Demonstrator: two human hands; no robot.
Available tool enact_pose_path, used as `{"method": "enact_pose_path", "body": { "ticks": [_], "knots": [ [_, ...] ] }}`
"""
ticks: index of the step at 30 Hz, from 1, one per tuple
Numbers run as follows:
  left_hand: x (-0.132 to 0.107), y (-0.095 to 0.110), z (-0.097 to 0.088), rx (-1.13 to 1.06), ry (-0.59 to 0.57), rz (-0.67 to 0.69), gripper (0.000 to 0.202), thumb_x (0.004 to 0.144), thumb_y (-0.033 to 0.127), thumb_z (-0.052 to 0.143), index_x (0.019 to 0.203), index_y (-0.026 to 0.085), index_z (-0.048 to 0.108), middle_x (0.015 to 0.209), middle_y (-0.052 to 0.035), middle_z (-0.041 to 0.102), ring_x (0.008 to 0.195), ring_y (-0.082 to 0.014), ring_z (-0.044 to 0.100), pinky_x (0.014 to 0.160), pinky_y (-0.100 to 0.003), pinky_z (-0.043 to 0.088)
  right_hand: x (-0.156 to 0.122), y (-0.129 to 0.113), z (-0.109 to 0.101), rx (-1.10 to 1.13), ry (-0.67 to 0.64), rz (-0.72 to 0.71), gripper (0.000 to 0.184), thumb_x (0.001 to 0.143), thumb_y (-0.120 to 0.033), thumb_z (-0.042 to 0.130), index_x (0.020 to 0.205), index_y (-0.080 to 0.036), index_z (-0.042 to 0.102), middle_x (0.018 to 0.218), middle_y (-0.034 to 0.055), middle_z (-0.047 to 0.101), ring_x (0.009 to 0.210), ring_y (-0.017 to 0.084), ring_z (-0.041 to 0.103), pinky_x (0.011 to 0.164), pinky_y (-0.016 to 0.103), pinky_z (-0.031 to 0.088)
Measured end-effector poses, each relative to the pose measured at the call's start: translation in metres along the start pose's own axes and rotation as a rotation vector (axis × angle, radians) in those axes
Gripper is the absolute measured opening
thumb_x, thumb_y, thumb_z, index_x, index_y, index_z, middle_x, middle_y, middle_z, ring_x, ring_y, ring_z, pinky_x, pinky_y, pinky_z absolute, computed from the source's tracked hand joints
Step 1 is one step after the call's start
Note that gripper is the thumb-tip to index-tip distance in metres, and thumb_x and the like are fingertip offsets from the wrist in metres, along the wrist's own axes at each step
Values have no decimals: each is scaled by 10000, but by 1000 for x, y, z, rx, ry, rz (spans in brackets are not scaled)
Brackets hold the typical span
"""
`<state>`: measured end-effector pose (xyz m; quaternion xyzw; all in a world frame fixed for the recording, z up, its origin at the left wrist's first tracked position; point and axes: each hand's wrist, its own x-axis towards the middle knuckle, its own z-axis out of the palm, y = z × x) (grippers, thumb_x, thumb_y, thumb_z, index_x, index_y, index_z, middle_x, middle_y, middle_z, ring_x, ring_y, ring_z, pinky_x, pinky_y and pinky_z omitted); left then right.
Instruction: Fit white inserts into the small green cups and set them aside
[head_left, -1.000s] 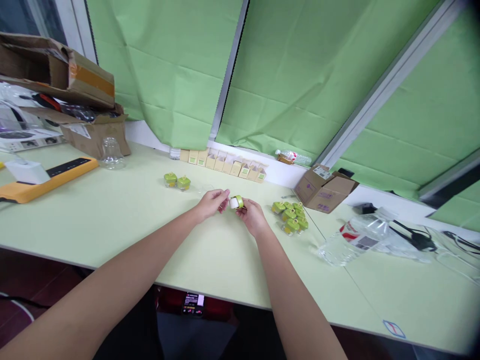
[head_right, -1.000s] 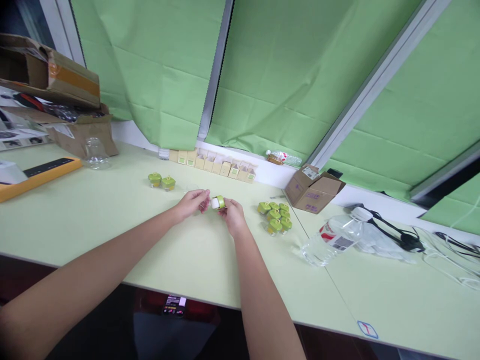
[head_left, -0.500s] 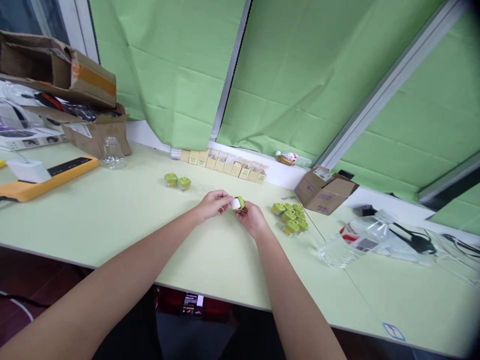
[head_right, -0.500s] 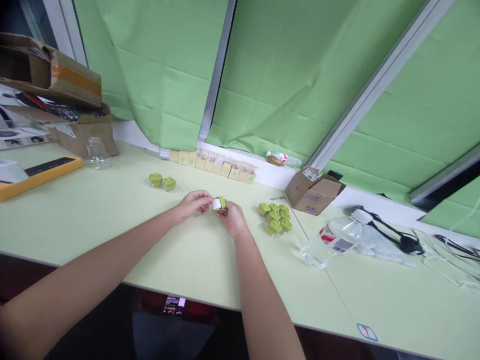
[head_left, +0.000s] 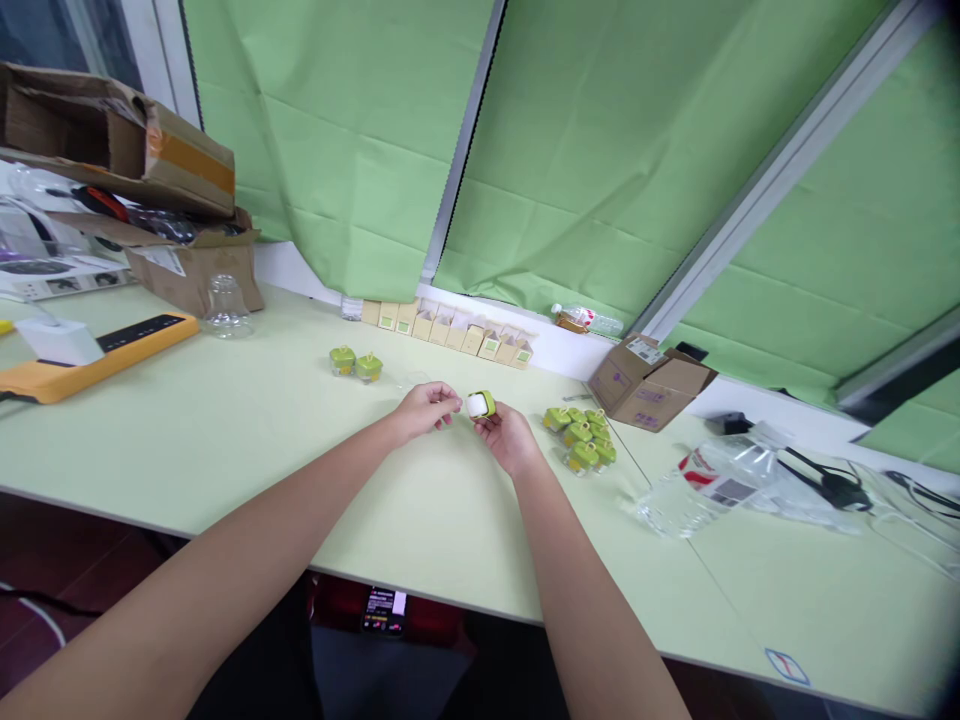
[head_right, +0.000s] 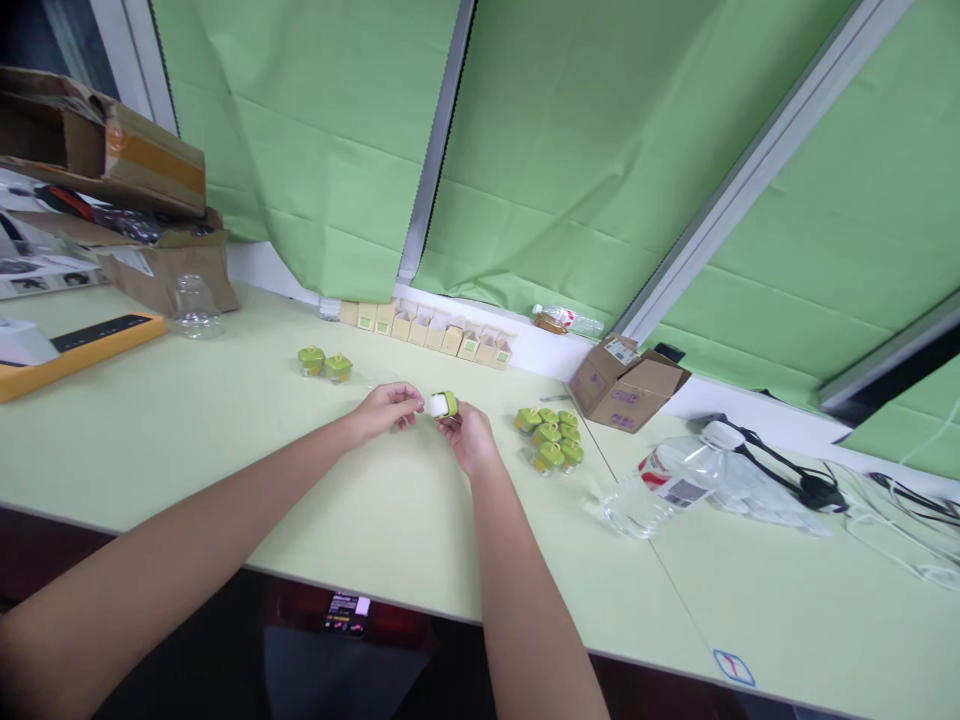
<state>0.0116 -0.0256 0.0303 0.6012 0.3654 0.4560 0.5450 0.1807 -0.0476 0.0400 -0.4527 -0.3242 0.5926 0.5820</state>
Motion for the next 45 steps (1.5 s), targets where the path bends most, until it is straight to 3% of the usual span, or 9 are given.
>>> {"method": "enact_pose_path", "body": {
  "ticks": [13,38,45],
  "knots": [
    [-1,-2,2,-28,-86,43,388,710,484,740,868,146,635,796,-52,664,621,-109,588,531,-221,453,-1,1,0,10,-32,29,136,762,-122,547,807,-144,674,719,48,671,617,125,583,523,203,476],
    [-4,5,6,-141,-68,62,241,692,292,755,820,127,635,641,-7,627,543,-88,550,573,-245,470,-3,2,3,57,-42,74,158,779,-79,511,811,-136,655,692,49,665,593,124,602,491,191,484],
    [-5,6,9,-82,-31,26,308,706,390,753,796,142,594,715,-25,632,584,-111,579,503,-234,455,0,4,2,0,-32,3,152,781,-96,524,816,-116,671,674,35,657,582,118,591,506,198,493]
  ]
}}
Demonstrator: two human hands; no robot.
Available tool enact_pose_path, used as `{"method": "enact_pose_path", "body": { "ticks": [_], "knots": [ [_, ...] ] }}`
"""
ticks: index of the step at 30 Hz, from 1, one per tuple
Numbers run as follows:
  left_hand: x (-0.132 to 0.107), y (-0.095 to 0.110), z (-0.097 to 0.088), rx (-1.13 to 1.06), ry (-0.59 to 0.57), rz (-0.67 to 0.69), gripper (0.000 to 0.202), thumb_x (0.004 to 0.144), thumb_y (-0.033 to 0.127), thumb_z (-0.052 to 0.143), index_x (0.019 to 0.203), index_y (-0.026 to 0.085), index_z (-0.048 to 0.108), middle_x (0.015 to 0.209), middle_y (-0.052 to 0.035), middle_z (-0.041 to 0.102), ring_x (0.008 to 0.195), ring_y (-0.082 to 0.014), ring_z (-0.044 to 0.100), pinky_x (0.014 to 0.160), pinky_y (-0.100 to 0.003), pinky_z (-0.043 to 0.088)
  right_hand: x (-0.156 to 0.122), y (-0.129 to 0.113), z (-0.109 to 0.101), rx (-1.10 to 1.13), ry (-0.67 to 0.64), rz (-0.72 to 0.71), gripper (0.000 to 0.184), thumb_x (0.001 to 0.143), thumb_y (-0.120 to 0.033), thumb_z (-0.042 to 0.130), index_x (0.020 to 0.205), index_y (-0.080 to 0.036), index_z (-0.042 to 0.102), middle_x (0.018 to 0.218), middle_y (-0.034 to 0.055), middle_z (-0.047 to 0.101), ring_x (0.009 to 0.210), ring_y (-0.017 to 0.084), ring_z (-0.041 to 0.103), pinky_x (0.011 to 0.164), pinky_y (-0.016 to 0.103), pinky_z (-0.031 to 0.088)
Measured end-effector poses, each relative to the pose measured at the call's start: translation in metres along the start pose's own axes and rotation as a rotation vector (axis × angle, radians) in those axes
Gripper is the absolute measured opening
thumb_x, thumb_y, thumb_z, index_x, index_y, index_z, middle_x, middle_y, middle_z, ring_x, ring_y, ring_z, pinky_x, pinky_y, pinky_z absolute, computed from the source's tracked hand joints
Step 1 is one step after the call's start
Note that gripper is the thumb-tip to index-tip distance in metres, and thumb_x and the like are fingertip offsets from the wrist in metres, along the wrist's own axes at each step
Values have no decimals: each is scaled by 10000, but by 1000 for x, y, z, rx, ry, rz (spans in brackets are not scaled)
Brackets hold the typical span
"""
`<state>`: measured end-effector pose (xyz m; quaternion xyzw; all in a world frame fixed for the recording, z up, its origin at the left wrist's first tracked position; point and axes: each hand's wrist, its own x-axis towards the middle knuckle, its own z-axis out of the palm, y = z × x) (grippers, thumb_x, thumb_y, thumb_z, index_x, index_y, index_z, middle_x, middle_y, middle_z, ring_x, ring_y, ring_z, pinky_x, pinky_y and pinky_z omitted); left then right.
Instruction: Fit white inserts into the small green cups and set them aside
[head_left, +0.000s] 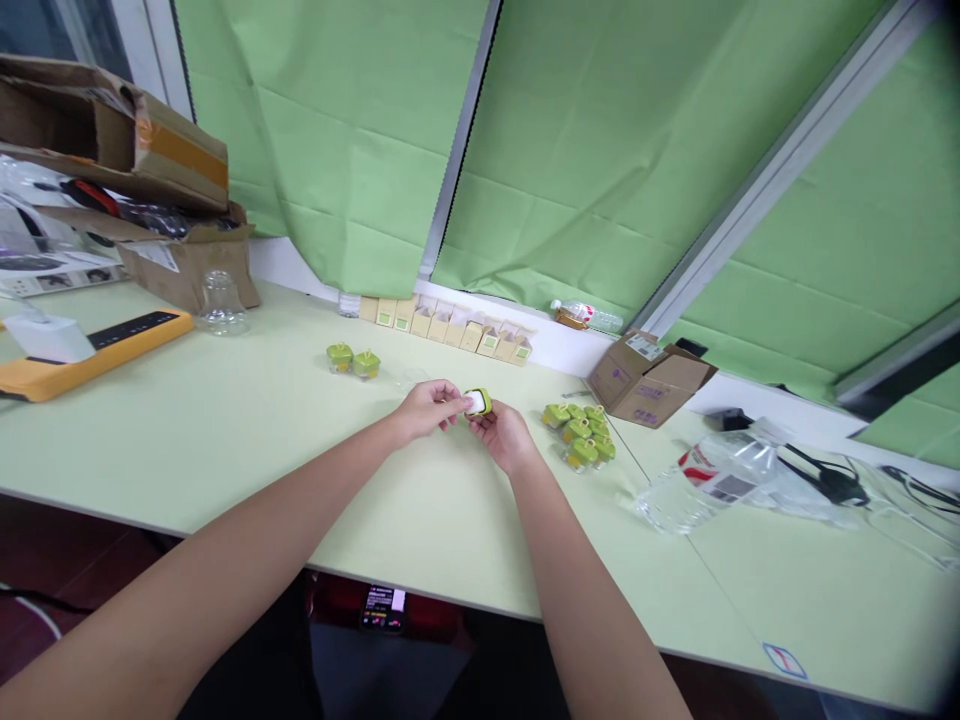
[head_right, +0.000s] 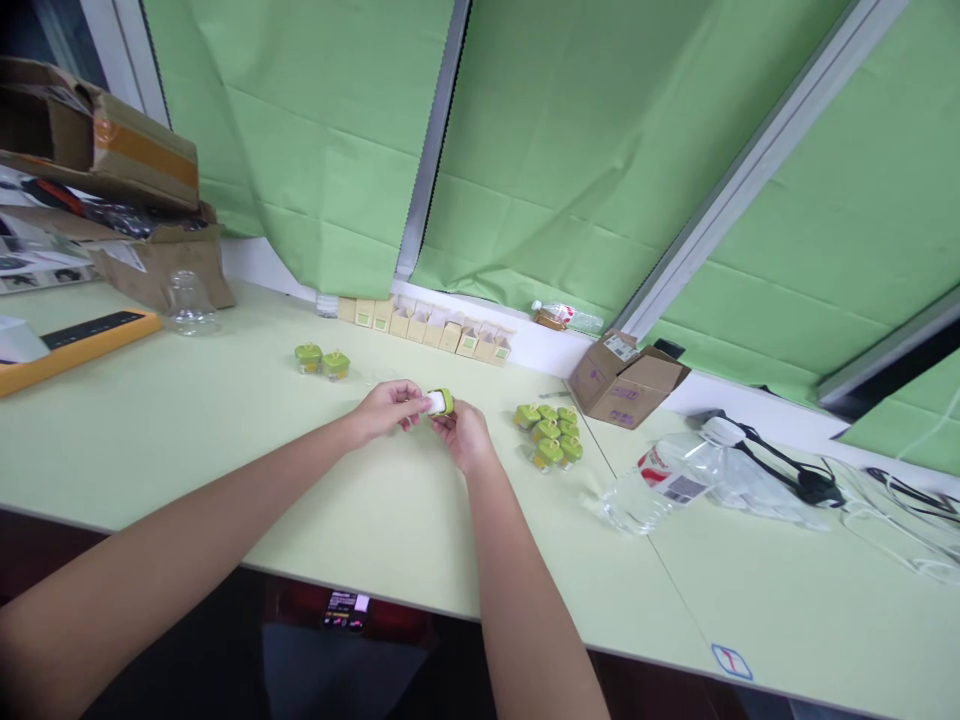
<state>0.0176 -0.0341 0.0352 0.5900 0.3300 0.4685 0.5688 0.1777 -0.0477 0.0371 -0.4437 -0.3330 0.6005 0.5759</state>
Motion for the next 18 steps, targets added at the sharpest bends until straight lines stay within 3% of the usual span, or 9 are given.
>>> {"method": "enact_pose_path", "body": {
  "ticks": [11,18],
  "knots": [
    [4,-7,-5,-140,-65,-35,421,661,442,800,869,129,612,699,-9,630,575,-88,567,619,-257,469,-8,-6,8,41,19,30,177,821,-87,497,850,-108,670,693,47,678,595,117,624,504,180,502],
    [2,-4,-5,-226,-98,-55,410,619,416,831,803,127,605,685,-1,626,553,-74,544,613,-245,440,-11,-7,10,57,-32,52,183,845,-88,485,856,-98,667,685,50,673,590,115,625,512,180,519]
  ]
}}
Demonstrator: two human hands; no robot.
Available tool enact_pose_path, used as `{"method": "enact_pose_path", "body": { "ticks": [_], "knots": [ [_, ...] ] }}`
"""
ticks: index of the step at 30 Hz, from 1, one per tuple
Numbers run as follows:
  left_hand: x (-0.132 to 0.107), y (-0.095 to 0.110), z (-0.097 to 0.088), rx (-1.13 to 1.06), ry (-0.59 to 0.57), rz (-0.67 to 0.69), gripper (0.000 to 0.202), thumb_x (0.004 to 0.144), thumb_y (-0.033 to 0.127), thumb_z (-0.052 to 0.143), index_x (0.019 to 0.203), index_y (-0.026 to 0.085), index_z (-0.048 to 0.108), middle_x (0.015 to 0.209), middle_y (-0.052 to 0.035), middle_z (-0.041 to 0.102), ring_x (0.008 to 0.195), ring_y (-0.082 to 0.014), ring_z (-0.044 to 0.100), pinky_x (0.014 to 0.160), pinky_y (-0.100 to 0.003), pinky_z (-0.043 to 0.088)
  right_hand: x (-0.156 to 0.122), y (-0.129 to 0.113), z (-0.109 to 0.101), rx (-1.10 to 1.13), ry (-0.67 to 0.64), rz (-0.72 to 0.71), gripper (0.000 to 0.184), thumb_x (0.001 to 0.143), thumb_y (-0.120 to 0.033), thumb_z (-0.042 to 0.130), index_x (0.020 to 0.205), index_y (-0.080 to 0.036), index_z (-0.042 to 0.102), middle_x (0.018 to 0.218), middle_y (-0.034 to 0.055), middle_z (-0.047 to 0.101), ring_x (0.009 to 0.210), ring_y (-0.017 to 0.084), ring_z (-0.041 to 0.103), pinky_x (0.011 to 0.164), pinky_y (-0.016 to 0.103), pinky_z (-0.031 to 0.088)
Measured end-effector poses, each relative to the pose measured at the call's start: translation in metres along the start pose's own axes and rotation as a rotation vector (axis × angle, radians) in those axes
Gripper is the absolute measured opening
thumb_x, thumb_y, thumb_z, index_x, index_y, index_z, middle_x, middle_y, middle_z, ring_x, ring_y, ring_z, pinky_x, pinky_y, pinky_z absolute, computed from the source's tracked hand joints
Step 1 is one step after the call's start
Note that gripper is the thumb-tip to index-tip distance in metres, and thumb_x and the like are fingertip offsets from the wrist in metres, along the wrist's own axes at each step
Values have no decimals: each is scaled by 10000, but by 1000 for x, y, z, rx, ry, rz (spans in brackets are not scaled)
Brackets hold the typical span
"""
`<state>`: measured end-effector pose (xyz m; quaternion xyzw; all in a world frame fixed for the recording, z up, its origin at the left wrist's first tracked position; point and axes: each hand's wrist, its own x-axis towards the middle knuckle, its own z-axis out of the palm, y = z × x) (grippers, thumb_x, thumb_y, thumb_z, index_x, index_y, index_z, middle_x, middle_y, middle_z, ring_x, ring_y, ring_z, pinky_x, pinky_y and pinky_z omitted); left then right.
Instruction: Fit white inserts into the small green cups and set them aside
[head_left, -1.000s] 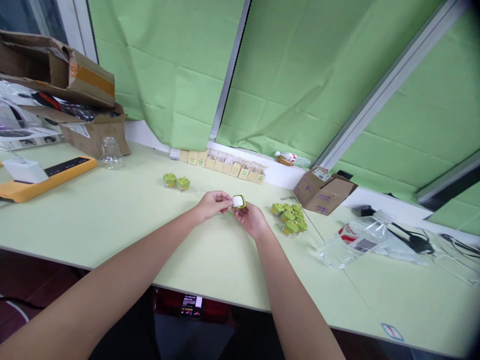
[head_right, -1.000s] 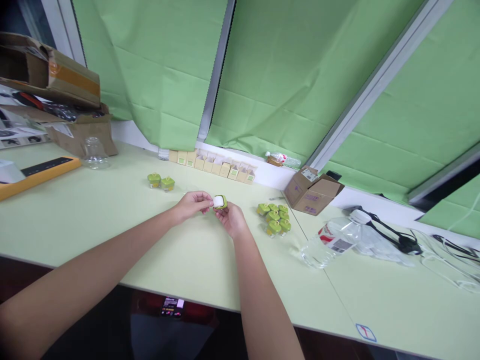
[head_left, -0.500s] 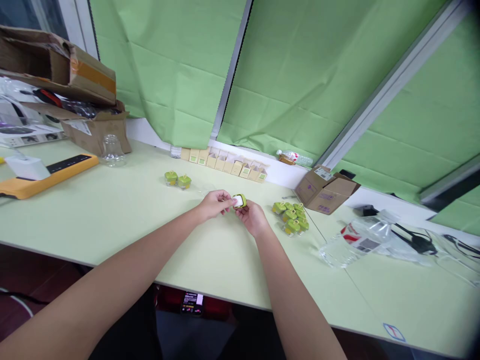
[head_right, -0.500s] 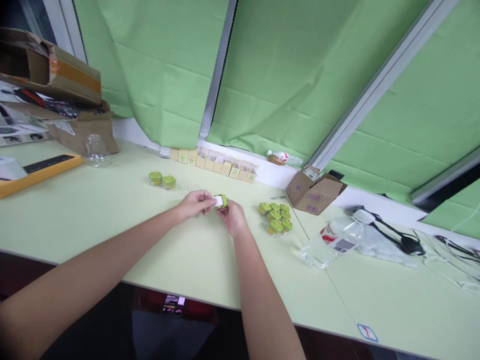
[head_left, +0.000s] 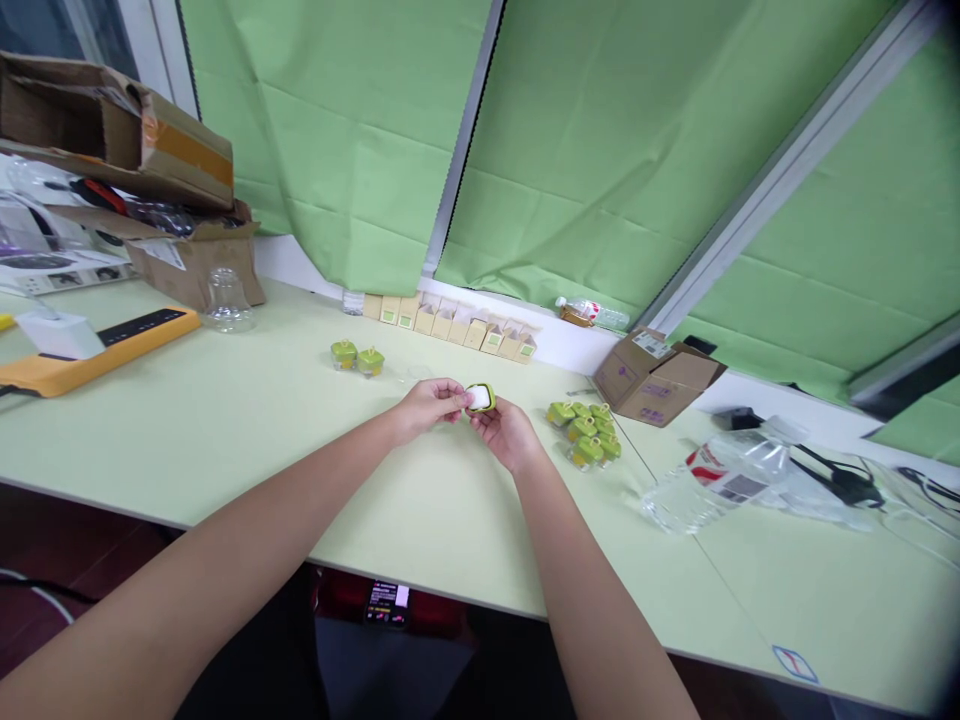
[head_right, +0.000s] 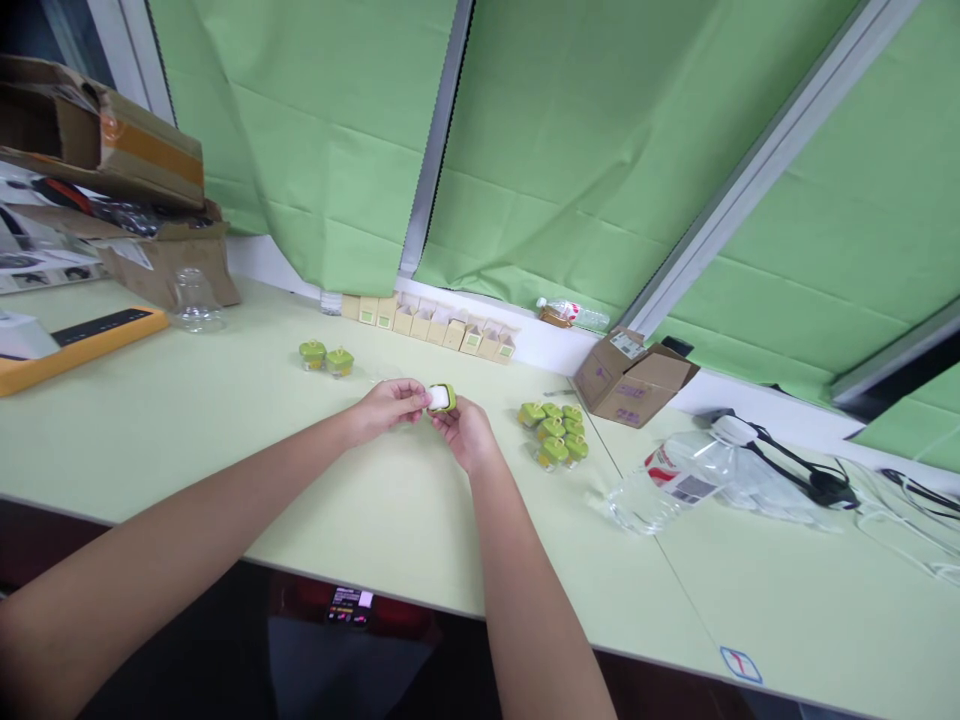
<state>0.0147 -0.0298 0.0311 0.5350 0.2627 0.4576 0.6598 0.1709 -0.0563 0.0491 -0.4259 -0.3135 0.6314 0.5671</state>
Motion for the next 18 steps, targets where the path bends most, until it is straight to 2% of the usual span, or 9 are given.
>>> {"method": "enact_pose_path", "body": {
  "ticks": [9,18],
  "knots": [
    [2,-3,-3,25,26,24,382,626,394,831,816,125,637,702,-9,640,563,-77,545,621,-251,443,0,-1,-1,13,-37,12,170,845,-91,498,865,-107,666,686,50,676,597,116,631,510,177,524],
    [-1,2,0,66,59,46,367,626,382,828,828,120,670,684,-16,648,554,-77,538,610,-249,444,1,-1,-3,34,-33,14,176,851,-87,492,876,-102,665,683,50,674,614,120,644,511,172,522]
  ]
}}
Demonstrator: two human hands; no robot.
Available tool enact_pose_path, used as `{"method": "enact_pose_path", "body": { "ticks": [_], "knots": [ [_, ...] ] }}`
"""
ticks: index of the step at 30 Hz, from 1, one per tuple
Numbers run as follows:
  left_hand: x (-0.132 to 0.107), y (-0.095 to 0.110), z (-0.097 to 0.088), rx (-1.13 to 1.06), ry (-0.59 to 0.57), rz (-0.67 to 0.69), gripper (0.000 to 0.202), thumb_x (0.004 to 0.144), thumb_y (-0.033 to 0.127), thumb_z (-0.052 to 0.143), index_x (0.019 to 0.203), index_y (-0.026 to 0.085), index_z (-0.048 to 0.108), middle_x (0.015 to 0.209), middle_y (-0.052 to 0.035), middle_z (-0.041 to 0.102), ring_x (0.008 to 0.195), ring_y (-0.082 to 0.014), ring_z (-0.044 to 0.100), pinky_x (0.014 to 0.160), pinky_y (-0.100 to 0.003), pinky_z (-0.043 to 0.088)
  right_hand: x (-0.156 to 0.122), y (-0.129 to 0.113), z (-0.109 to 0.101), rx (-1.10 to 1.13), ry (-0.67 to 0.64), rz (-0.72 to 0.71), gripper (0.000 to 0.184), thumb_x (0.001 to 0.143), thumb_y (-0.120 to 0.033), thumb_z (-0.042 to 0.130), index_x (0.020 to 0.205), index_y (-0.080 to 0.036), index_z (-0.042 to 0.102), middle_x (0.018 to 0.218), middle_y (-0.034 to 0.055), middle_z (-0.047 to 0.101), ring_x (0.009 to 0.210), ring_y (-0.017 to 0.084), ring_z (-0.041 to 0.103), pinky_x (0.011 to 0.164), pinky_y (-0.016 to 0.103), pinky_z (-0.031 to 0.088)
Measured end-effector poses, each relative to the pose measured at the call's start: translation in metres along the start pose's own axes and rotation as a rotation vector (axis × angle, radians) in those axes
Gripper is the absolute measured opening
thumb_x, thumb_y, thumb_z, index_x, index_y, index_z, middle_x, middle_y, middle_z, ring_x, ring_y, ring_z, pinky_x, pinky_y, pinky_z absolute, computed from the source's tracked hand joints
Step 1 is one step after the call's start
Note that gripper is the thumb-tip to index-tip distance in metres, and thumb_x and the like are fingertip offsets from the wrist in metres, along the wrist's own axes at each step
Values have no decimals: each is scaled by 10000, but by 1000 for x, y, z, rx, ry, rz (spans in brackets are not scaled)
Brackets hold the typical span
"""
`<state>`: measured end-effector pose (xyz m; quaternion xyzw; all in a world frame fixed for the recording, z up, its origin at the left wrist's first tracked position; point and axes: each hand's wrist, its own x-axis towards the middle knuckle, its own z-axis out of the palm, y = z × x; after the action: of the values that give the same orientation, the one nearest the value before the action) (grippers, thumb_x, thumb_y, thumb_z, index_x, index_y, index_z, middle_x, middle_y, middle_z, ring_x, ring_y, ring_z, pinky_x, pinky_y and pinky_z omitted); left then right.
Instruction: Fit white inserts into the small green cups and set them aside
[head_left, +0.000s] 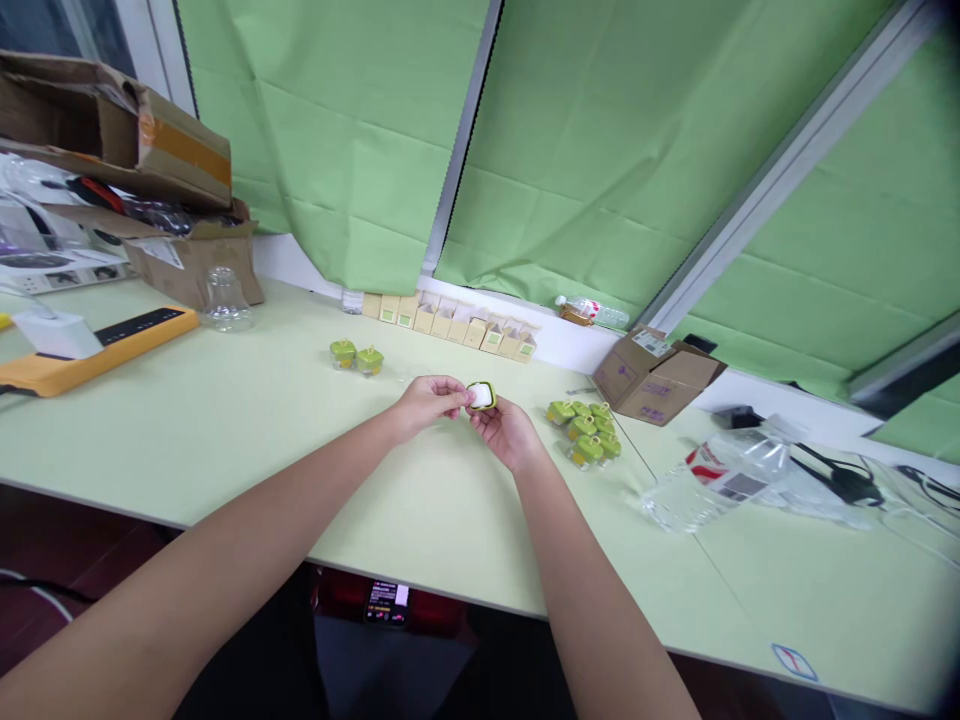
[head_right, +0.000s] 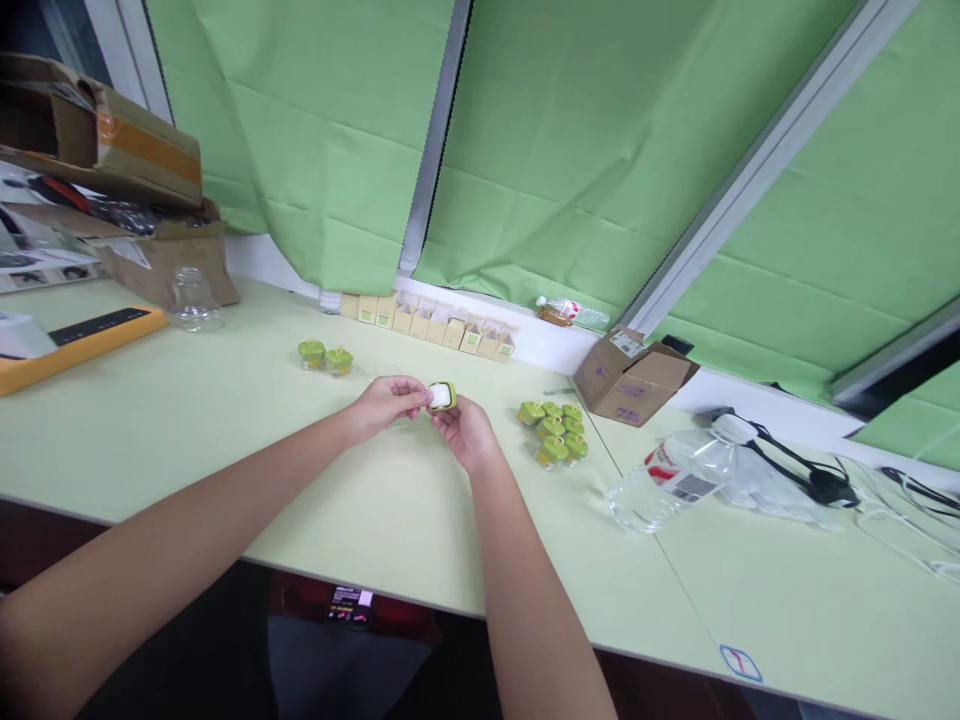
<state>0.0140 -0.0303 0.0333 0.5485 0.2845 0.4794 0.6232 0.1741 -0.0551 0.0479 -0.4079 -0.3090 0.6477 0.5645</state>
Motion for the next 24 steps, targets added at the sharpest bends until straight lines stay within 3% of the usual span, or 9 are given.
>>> {"method": "enact_pose_path", "body": {
  "ticks": [6,16,24],
  "knots": [
    [0,2,2,-31,12,-16,323,636,335,817,827,115,678,704,-29,660,556,-86,557,617,-262,466,2,2,-1,6,13,-11,177,837,-91,498,875,-111,669,719,59,690,632,123,650,517,173,521],
    [0,3,3,54,86,-29,215,679,255,748,846,124,709,666,-26,651,551,-94,559,606,-264,474,3,4,2,-29,67,-147,151,819,-141,522,859,-137,668,777,63,710,670,134,651,580,210,541],
    [0,3,3,168,89,-10,266,690,300,730,890,126,727,554,14,571,512,-90,485,555,-247,415,4,6,1,-137,176,-363,115,817,-252,591,762,-159,629,720,14,662,606,112,595,580,241,553]
  ]
}}
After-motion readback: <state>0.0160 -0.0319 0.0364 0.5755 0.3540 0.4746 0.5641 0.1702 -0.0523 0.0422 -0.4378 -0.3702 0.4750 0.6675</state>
